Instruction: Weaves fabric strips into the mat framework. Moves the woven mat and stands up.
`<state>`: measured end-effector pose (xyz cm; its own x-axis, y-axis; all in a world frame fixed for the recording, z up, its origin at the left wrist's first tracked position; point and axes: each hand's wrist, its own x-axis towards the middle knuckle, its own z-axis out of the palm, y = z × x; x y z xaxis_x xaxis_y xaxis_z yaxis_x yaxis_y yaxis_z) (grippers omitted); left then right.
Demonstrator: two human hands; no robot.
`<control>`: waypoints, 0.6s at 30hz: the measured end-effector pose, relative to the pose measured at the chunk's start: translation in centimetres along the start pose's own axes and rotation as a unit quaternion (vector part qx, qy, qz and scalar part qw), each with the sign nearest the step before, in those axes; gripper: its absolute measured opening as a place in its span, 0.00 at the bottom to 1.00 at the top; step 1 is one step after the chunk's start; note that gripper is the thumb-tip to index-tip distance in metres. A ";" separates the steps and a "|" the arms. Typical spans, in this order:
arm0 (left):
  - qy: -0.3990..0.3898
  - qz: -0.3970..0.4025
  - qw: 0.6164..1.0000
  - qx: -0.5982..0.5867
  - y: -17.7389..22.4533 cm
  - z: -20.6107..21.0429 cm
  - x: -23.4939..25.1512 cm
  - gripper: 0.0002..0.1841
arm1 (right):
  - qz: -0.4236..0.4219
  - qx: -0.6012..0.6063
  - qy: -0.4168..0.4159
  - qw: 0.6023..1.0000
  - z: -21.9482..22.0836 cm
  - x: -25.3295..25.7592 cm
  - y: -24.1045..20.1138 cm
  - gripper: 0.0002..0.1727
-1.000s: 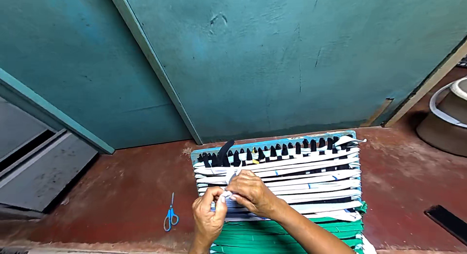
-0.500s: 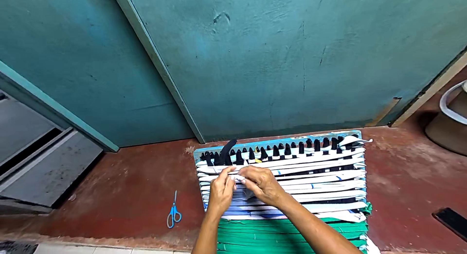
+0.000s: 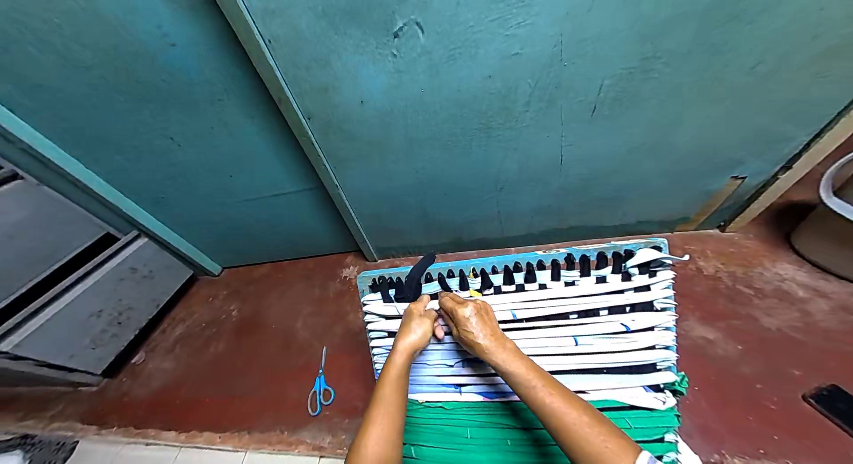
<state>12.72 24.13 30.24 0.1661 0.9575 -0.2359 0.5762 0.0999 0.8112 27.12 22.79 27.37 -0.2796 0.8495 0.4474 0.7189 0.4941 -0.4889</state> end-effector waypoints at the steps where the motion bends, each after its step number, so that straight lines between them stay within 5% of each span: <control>1: -0.019 -0.011 0.988 -0.151 -0.5 0.3 0.3 0.11 | 0.010 0.026 -0.013 1.000 -0.3 0.1 0.2 0.14; 4: -0.020 -0.016 0.918 -0.395 -1.1 1.2 -0.1 0.07 | 0.034 0.097 -0.005 0.995 -0.9 0.4 0.7 0.16; 10: -0.025 0.059 0.896 -0.440 -2.1 1.4 -1.3 0.13 | 0.059 0.003 0.008 0.998 -0.3 1.4 -0.3 0.12; 13: -0.002 0.082 0.930 -0.357 -2.2 0.9 -1.7 0.14 | 0.113 -0.072 -0.053 0.990 0.0 2.6 -1.9 0.12; 16: 0.073 0.147 0.980 -0.115 -2.7 0.3 -2.2 0.20 | 0.145 -0.057 -0.114 0.981 -0.2 3.4 -2.2 0.14; 18: 0.171 0.219 0.958 0.067 -3.1 0.4 -2.4 0.22 | 0.166 0.054 -0.184 0.967 -1.4 4.0 -1.5 0.16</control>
<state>10.83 21.43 28.07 0.1567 0.9347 0.3189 0.6126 -0.3453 0.7110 25.78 25.20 30.95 -0.2664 0.9632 -0.0344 0.7425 0.1823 -0.6446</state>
